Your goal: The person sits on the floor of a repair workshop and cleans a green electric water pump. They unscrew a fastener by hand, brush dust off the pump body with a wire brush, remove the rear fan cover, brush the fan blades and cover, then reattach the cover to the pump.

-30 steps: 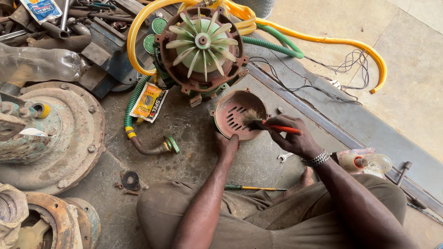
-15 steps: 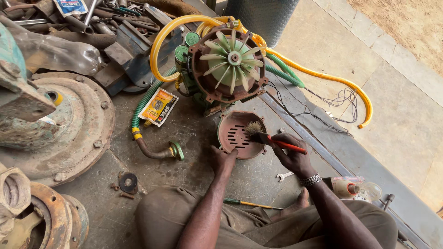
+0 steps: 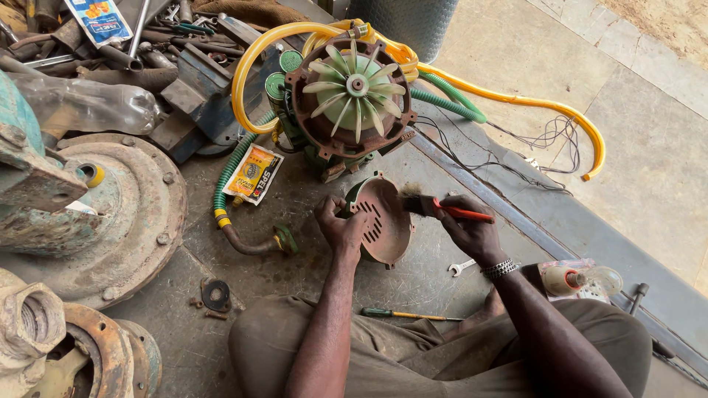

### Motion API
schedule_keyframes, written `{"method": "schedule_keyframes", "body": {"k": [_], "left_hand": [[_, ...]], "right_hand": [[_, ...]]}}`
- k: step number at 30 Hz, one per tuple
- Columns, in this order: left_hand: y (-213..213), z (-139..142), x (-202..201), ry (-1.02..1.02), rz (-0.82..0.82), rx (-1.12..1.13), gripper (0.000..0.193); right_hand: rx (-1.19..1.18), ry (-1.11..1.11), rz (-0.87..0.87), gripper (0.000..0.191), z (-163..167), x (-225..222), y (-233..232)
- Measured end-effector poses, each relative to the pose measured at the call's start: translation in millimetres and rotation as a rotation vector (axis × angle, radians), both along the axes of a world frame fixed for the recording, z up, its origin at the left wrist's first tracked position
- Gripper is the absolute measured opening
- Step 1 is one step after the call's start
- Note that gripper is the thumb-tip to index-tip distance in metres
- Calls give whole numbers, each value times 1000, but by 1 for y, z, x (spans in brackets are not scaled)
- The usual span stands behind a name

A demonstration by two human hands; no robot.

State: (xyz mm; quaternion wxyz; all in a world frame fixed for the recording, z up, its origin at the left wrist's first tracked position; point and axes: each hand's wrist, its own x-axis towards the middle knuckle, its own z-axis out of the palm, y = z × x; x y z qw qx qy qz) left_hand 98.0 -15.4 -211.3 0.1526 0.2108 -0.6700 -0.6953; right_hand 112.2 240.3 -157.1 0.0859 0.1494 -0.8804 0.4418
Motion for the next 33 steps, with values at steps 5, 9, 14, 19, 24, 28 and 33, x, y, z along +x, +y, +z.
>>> {"method": "schedule_keyframes", "body": {"k": [5, 9, 14, 19, 24, 28, 33], "left_hand": [[7, 20, 3, -18, -139, 50, 41], [10, 16, 0, -68, -79, 228, 47], [16, 2, 0, 60, -17, 277, 45], [26, -2, -1, 131, 46, 281, 42], [28, -1, 2, 206, 47, 102, 37], [32, 2, 3, 215, 58, -30, 33], [33, 6, 5, 217, 15, -36, 32]], "right_hand": [[342, 142, 307, 19, 28, -38, -40], [454, 364, 534, 36, 36, -61, -73], [837, -196, 443, 21, 42, -86, -68], [436, 172, 629, 19, 15, -105, -55], [607, 23, 356, 17, -3, -99, -58], [657, -81, 450, 17, 13, -87, -63], [438, -262, 199, 27, 43, -77, -70]]}}
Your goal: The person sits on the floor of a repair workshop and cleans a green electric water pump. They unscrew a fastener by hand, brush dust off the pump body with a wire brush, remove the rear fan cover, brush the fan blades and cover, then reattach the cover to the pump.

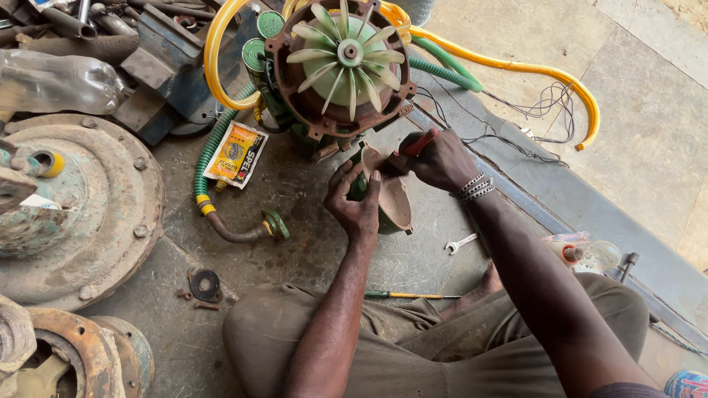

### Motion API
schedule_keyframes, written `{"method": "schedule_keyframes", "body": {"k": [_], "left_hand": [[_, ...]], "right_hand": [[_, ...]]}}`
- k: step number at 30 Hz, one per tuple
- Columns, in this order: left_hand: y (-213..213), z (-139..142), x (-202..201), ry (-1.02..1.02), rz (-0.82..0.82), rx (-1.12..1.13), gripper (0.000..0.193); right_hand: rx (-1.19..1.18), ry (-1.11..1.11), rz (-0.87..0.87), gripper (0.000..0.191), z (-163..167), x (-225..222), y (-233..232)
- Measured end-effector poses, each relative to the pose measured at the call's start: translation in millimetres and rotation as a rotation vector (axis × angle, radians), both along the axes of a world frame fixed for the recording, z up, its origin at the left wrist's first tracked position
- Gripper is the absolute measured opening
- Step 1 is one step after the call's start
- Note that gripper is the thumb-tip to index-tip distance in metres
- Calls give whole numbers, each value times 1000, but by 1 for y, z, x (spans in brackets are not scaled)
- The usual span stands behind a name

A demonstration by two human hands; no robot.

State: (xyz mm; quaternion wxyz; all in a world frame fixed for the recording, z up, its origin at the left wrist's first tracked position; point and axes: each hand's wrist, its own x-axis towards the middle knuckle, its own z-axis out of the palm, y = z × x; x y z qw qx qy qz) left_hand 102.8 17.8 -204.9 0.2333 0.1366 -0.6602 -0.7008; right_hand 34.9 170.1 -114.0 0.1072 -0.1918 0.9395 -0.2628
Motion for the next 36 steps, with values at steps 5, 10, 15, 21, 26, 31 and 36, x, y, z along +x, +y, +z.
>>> {"method": "schedule_keyframes", "body": {"k": [5, 10, 15, 21, 26, 31, 36], "left_hand": [[2, 2, 0, -15, -16, 9, 39], [4, 2, -2, 1, 0, -29, 45], [2, -1, -5, 22, -36, -19, 43], [-2, -8, -9, 39, -35, 11, 40], [-7, -12, -10, 34, -75, 114, 42], [-8, -20, -12, -39, -135, 256, 48], [-10, -29, -15, -32, -87, 320, 45]], "right_hand": [[360, 63, 17, 26, -3, 13, 4], [-353, -137, -128, 14, -27, 26, 22], [-84, 396, -184, 13, -53, 29, 24], [-347, 116, -82, 13, -57, 25, 34], [-344, 468, -290, 7, -52, 13, 27], [-161, 376, 79, 11, -57, 17, 8], [-479, 416, -217, 9, -66, 23, -2]]}}
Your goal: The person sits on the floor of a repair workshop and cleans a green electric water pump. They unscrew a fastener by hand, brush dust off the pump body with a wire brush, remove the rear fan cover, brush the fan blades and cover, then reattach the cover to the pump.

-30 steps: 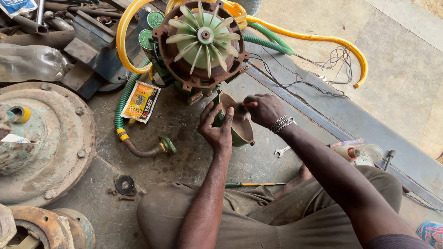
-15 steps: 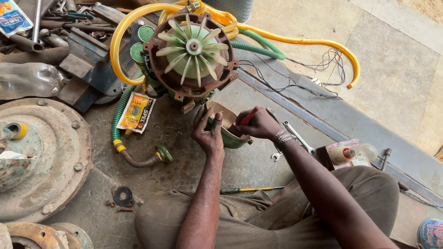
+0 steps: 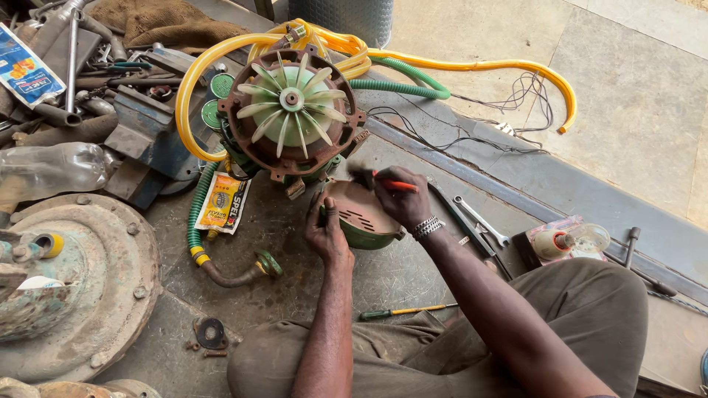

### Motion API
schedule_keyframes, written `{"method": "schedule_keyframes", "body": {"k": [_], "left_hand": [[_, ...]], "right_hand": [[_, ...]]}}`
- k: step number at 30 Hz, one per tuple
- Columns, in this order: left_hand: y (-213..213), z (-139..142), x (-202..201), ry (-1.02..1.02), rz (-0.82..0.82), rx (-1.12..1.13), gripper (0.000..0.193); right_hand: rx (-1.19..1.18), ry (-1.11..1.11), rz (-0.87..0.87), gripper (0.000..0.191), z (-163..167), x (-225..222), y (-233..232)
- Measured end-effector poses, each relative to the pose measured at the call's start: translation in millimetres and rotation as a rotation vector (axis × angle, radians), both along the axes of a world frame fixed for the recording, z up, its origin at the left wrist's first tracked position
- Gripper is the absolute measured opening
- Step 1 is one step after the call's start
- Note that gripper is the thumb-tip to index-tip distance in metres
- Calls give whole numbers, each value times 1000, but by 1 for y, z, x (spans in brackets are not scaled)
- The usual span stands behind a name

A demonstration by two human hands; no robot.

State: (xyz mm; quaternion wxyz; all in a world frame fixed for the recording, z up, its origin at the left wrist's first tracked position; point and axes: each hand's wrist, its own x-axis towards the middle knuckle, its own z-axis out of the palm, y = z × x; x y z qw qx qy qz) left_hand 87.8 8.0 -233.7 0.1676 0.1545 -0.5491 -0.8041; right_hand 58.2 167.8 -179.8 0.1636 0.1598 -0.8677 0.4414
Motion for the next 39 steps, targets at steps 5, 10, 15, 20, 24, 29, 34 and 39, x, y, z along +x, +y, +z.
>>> {"method": "schedule_keyframes", "body": {"k": [5, 10, 15, 20, 24, 29, 34, 39], "left_hand": [[0, 1, 5, -48, 3, 140, 44], [-3, 6, 5, -119, 40, 95, 43], [-3, 1, 5, -91, 27, 248, 44], [1, -3, 6, -43, 37, 105, 46], [0, -1, 5, -86, 49, 179, 48], [1, -2, 5, -61, 61, 103, 47], [0, -5, 4, -28, 62, 168, 43], [-2, -3, 5, -90, 73, 223, 41]], "right_hand": [[272, 5, 154, 9, 5, -19, 9], [121, -113, 217, 15, 15, -32, 15], [301, -100, 5, 10, 16, -24, 7], [235, -159, 241, 14, 15, -15, 9], [466, -98, 10, 15, 13, -7, 17], [409, -213, 249, 14, 3, -9, 21], [297, 29, -25, 6, -5, -22, 25], [394, -172, 70, 7, -3, -16, 20]]}}
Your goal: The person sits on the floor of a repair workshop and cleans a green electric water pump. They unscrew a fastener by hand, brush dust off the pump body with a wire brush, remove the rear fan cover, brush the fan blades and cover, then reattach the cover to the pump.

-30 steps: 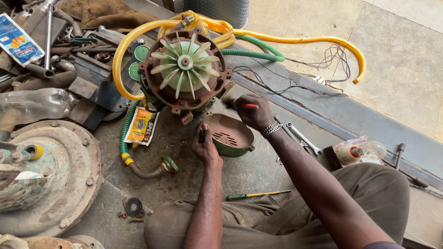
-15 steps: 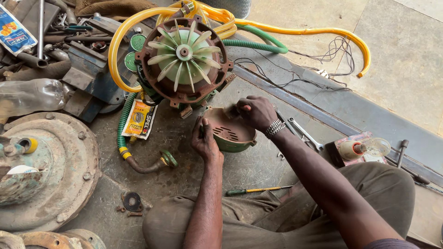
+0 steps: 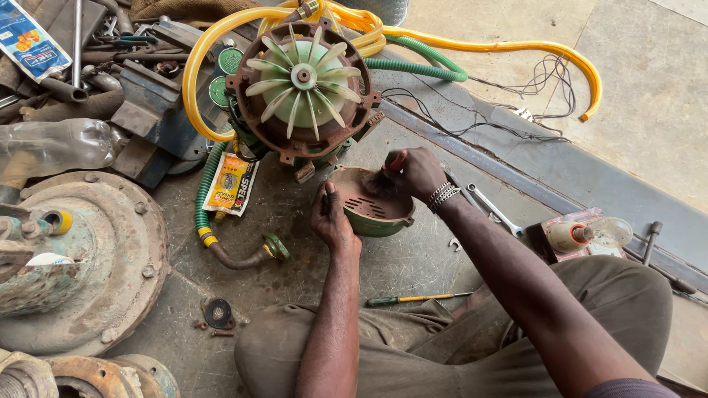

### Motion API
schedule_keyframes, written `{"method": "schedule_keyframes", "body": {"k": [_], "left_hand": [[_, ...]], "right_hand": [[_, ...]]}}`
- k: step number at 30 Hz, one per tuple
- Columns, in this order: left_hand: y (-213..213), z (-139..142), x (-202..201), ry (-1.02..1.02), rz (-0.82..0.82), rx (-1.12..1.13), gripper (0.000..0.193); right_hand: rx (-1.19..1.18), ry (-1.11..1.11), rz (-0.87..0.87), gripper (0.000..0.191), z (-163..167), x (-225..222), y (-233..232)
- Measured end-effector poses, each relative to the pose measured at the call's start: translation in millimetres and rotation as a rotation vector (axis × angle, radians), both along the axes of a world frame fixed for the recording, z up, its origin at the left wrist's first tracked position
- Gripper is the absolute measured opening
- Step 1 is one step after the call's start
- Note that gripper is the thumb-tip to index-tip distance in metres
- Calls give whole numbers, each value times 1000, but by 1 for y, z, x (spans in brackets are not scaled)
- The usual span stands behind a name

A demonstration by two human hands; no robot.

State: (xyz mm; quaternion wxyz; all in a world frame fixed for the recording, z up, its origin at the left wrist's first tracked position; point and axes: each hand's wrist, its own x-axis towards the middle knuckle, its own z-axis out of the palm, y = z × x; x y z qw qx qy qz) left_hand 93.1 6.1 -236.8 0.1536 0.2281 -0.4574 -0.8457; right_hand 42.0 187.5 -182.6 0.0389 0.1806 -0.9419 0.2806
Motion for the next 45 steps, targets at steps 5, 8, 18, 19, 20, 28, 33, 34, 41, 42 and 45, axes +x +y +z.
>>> {"method": "schedule_keyframes", "body": {"k": [5, 8, 18, 19, 20, 28, 33, 34, 41, 42, 45], "left_hand": [[1, -1, 0, -17, 10, -67, 44], [1, -3, -1, 41, 7, -51, 43], [3, -5, -4, -25, -18, -186, 40], [1, -6, -3, -33, -20, -192, 40], [1, -6, -2, -41, -31, -194, 40], [-4, -15, 3, 39, -99, -163, 21], [-4, -21, 7, 41, -57, -104, 24], [-4, -22, 7, 46, -45, -52, 24], [-4, -20, 8, 113, -70, -216, 24], [-4, -20, 10, 113, -78, -189, 24], [-5, -18, 12, 98, -91, -159, 22]], "right_hand": [[-12, -53, 104, 12, 7, 9, -12], [39, 63, -104, 11, 13, 2, -7], [-76, 91, 64, 21, 15, -5, 8], [-147, 69, 118, 22, 15, -6, 8], [-11, -38, 95, 21, 14, -7, 8], [-289, 68, 181, 14, 3, 7, -9], [-330, -774, 337, 17, 32, -11, -3], [-152, -936, 344, 18, 42, -24, 5], [-409, -778, 310, 22, 26, -41, 0], [-156, -823, 297, 22, 18, -39, -2], [203, -632, 275, 21, 2, -38, -5]]}}
